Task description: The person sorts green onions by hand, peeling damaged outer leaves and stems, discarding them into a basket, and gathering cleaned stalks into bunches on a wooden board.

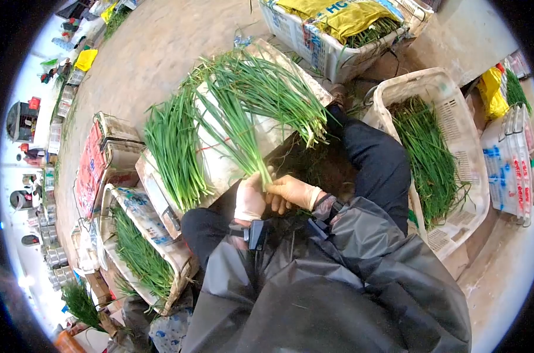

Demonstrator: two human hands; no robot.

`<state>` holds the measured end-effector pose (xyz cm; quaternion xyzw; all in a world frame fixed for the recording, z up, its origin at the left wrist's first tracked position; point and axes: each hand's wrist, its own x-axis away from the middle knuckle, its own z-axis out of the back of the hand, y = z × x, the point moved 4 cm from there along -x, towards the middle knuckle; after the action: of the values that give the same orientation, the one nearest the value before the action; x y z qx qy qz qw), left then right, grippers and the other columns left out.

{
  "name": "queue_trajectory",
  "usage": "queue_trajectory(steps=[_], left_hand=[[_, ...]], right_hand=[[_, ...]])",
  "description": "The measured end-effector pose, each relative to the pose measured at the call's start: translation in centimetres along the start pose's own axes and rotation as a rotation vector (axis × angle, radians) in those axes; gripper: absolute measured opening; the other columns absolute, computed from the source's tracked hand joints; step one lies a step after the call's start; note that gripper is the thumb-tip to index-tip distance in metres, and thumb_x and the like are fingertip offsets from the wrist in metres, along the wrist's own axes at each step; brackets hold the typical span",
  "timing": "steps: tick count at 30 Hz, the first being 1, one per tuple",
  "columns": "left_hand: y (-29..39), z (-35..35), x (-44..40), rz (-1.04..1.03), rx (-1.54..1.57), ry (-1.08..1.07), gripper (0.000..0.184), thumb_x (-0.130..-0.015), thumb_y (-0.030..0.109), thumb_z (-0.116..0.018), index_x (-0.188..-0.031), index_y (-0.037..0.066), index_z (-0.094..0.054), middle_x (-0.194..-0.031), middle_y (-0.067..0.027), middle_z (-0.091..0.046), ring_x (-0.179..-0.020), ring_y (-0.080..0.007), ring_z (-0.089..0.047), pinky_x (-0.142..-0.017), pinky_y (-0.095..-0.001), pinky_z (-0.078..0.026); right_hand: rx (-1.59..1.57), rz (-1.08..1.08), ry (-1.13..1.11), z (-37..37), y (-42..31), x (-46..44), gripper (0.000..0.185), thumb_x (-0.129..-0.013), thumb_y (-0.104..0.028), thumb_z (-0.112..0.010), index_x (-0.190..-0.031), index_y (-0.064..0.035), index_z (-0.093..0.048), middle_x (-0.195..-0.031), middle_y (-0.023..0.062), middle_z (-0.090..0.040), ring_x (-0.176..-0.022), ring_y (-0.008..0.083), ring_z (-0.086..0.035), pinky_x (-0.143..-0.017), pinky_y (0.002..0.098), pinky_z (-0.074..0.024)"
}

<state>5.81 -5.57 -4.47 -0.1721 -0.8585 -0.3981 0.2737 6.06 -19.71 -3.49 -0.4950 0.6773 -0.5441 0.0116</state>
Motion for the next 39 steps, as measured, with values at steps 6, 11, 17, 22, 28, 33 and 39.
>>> queue_trajectory(steps=[6,11,17,22,28,33,39], left_hand=[[0.6,2.5,0.4,-0.190,-0.112,-0.034,0.021,-0.097,0.009,-0.063,-0.114,-0.003,-0.066,-0.093,-0.0078,-0.070,-0.080,-0.0214,-0.068,-0.073,-0.0322,-0.055],[0.9,2.8,1.1,-0.251,-0.305,-0.062,0.019,-0.089,0.001,-0.068,-0.108,-0.002,-0.065,-0.090,-0.0071,-0.071,-0.072,-0.0189,-0.068,-0.065,-0.0309,-0.055],[0.5,1.9,2.0,-0.181,-0.193,-0.063,0.023,-0.086,-0.002,-0.070,-0.107,0.004,-0.061,-0.088,-0.0042,-0.066,-0.074,-0.0186,-0.067,-0.065,-0.0334,-0.055],[-0.2,3.6,1.6,-0.134,-0.137,-0.047,0.015,-0.092,0.004,-0.066,-0.106,0.004,-0.061,-0.089,-0.0053,-0.067,-0.075,-0.0204,-0.067,-0.069,-0.0359,-0.057],[-1.6,2.9,2.6,-0.045,0.028,-0.072,0.026,-0.093,0.009,-0.065,-0.118,0.003,-0.064,-0.106,-0.0079,-0.072,-0.088,-0.0200,-0.067,-0.077,-0.0342,-0.053],[-2.0,3.2,2.6,-0.041,0.060,-0.153,0.030,-0.094,0.004,-0.062,-0.124,0.004,-0.061,-0.113,-0.0083,-0.072,-0.097,-0.0204,-0.067,-0.083,-0.0348,-0.055],[-2.5,4.1,2.3,-0.118,-0.225,-0.110,0.027,-0.089,-0.004,-0.066,-0.115,0.002,-0.063,-0.094,-0.0064,-0.070,-0.075,-0.0186,-0.068,-0.067,-0.0305,-0.054]], right_hand=[[0.059,0.022,-0.004,-0.2,0.1,0.4,0.047,-0.102,-0.049,-0.057,-0.099,-0.0034,-0.068,-0.078,0.0080,-0.071,-0.058,0.0161,-0.067,-0.049,0.0260,-0.0463],[0.035,0.173,0.151,0.4,-0.4,0.3,0.036,-0.096,-0.036,-0.070,-0.100,-0.0004,-0.068,-0.081,0.0079,-0.070,-0.062,0.0152,-0.066,-0.055,0.0270,-0.0506],[0.007,0.151,0.246,1.2,0.2,0.4,0.022,-0.094,-0.019,-0.069,-0.099,0.0023,-0.070,-0.083,0.0083,-0.071,-0.064,0.0149,-0.065,-0.059,0.0277,-0.0523],[-0.032,0.128,0.183,0.7,0.2,0.8,0.033,-0.099,-0.030,-0.067,-0.095,0.0019,-0.071,-0.075,0.0076,-0.070,-0.059,0.0155,-0.064,-0.053,0.0273,-0.0520],[0.705,0.204,0.365,-0.1,-0.4,0.7,0.042,-0.095,-0.046,-0.065,-0.093,-0.0052,-0.075,-0.081,0.0130,-0.073,-0.072,0.0274,-0.071,-0.065,0.0396,-0.0562],[0.797,0.458,0.565,0.5,-1.8,1.0,0.036,-0.087,-0.039,-0.073,-0.086,-0.0031,-0.072,-0.081,0.0166,-0.071,-0.076,0.0320,-0.070,-0.070,0.0399,-0.0544],[0.637,0.448,0.523,-0.5,-4.2,0.7,0.034,-0.087,-0.034,-0.073,-0.102,-0.0045,-0.070,-0.082,0.0129,-0.072,-0.075,0.0267,-0.070,-0.071,0.0376,-0.0551]])
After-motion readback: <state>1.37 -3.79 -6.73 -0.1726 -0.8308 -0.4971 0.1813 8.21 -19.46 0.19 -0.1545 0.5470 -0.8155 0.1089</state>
